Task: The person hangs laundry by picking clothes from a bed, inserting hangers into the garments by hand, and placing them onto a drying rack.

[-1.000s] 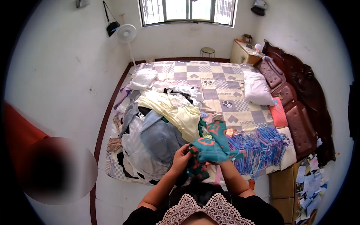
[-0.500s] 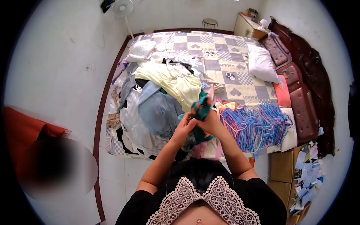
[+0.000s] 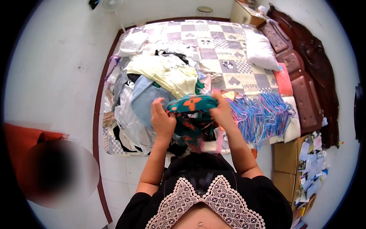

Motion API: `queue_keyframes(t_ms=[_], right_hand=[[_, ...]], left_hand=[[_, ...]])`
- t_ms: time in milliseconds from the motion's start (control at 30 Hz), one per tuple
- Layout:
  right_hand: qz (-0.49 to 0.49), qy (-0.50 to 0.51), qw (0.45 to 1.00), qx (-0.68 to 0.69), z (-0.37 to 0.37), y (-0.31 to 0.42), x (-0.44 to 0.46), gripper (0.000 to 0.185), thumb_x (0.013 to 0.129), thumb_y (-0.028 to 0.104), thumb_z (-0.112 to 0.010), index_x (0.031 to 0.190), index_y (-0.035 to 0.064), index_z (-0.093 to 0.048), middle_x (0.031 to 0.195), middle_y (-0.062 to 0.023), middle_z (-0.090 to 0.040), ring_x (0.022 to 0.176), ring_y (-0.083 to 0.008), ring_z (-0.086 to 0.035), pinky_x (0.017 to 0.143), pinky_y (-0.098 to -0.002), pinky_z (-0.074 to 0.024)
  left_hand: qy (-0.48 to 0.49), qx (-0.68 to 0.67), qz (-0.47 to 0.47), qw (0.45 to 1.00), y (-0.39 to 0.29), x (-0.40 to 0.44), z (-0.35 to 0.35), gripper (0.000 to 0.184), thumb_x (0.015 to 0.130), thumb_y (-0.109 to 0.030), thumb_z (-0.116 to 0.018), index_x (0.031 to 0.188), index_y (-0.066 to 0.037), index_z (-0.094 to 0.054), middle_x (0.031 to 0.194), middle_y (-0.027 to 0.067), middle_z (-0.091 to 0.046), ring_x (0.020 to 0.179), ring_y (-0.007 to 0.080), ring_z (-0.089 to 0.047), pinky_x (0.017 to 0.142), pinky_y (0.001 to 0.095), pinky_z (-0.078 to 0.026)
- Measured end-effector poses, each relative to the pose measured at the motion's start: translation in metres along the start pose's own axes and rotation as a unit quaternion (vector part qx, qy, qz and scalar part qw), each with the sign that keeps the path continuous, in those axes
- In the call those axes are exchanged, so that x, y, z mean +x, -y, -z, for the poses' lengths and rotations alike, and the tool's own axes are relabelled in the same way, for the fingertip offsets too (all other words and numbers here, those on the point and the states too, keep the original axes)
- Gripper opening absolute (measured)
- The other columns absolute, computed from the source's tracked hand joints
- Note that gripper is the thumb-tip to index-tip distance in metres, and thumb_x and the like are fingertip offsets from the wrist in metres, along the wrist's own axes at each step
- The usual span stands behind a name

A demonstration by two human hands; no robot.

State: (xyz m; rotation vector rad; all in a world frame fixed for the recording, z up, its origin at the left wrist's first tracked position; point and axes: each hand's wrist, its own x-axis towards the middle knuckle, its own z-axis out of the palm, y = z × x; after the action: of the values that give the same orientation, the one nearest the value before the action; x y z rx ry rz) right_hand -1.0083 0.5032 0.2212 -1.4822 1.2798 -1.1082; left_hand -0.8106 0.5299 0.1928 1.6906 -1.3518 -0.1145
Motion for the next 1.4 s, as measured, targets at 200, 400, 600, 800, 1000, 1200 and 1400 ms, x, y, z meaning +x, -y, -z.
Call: queue_keyframes(t_ms=[200, 400, 600, 800, 1000, 1200, 1400], right_hand=[[0.166, 0.097, 0.980, -0.045, -0.033, -0.025, -0.014, 0.020, 0.069, 0.005, -0.064, 0.087, 0.0018, -0.058, 0.075, -0.0149, -0.058, 0.070, -0.0260, -0.059, 0.063, -0.0340, -0.0447], [0.128, 0.094, 0.987, -0.007, 0.017, -0.091, -0.005, 0.015, 0.071, 0.005, -0.064, 0.085, 0.0000, -0.060, 0.079, -0.0120, -0.058, 0.067, -0.0237, -0.060, 0.063, -0.0299, -0.0473], [-0.200, -0.072, 0.967, -0.140, 0.092, -0.311, -0.017, 0.020, 0.072, 0.020, -0.066, 0.083, 0.0031, -0.067, 0.081, -0.0124, -0.066, 0.072, -0.0221, -0.063, 0.068, -0.0318, -0.0486], [-0.363, -0.055, 0.894, -0.257, 0.143, -0.464, -0.061, 0.027, 0.071, 0.026, -0.066, 0.090, 0.0057, -0.067, 0.083, -0.0137, -0.066, 0.075, -0.0243, -0.064, 0.071, -0.0340, -0.0492], [-0.502, 0.022, 0.849, -0.164, 0.132, -0.530, -0.059, 0.062, 0.067, 0.028, -0.066, 0.119, -0.0025, -0.049, 0.116, -0.0241, -0.055, 0.110, -0.0340, -0.053, 0.092, -0.0376, -0.0418], [-0.485, -0.070, 0.871, 0.046, 0.117, -0.470, -0.019, 0.060, 0.078, 0.029, -0.063, 0.126, 0.0004, -0.043, 0.112, -0.0212, -0.058, 0.098, -0.0308, -0.060, 0.087, -0.0348, -0.0444], [-0.127, -0.072, 0.978, -0.152, 0.110, -0.360, 0.017, 0.034, 0.086, 0.033, -0.052, 0.116, 0.0155, -0.059, 0.085, -0.0197, -0.063, 0.074, -0.0352, -0.062, 0.062, -0.0403, -0.0480]], left_hand=[[0.252, -0.211, 0.020, 0.944, 0.002, -0.023, -0.026, 0.025, 0.075, 0.000, -0.054, 0.100, -0.003, -0.052, 0.070, 0.0033, -0.053, 0.062, 0.0152, -0.053, 0.056, 0.0270, -0.043], [0.358, -0.407, 0.269, 0.796, 0.016, -0.023, -0.013, 0.010, 0.087, -0.011, -0.050, 0.087, -0.003, -0.056, 0.075, -0.0004, -0.057, 0.062, 0.0051, -0.052, 0.057, 0.0190, -0.042], [0.357, -0.391, 0.382, 0.758, 0.006, -0.025, 0.014, 0.022, 0.089, -0.018, -0.050, 0.089, 0.002, -0.059, 0.082, 0.0065, -0.064, 0.069, 0.0096, -0.060, 0.064, 0.0215, -0.047], [0.237, -0.348, 0.361, 0.832, -0.033, -0.027, -0.005, 0.020, 0.091, -0.017, -0.047, 0.093, -0.001, -0.057, 0.085, 0.0059, -0.064, 0.074, 0.0115, -0.061, 0.070, 0.0226, -0.048], [0.207, -0.222, 0.332, 0.893, -0.062, -0.040, -0.018, 0.018, 0.089, -0.020, -0.055, 0.096, -0.004, -0.058, 0.076, -0.0025, -0.058, 0.064, 0.0030, -0.051, 0.056, 0.0162, -0.039], [0.156, -0.186, 0.322, 0.915, -0.085, -0.050, -0.024, 0.017, 0.089, -0.022, -0.055, 0.094, -0.005, -0.057, 0.069, -0.0072, -0.055, 0.051, -0.0017, -0.041, 0.043, 0.0154, -0.028], [0.226, -0.127, 0.278, 0.925, -0.091, -0.031, -0.034, 0.012, 0.084, -0.014, -0.059, 0.078, -0.005, -0.054, 0.068, -0.0047, -0.047, 0.057, 0.0049, -0.039, 0.052, 0.0197, -0.032]])
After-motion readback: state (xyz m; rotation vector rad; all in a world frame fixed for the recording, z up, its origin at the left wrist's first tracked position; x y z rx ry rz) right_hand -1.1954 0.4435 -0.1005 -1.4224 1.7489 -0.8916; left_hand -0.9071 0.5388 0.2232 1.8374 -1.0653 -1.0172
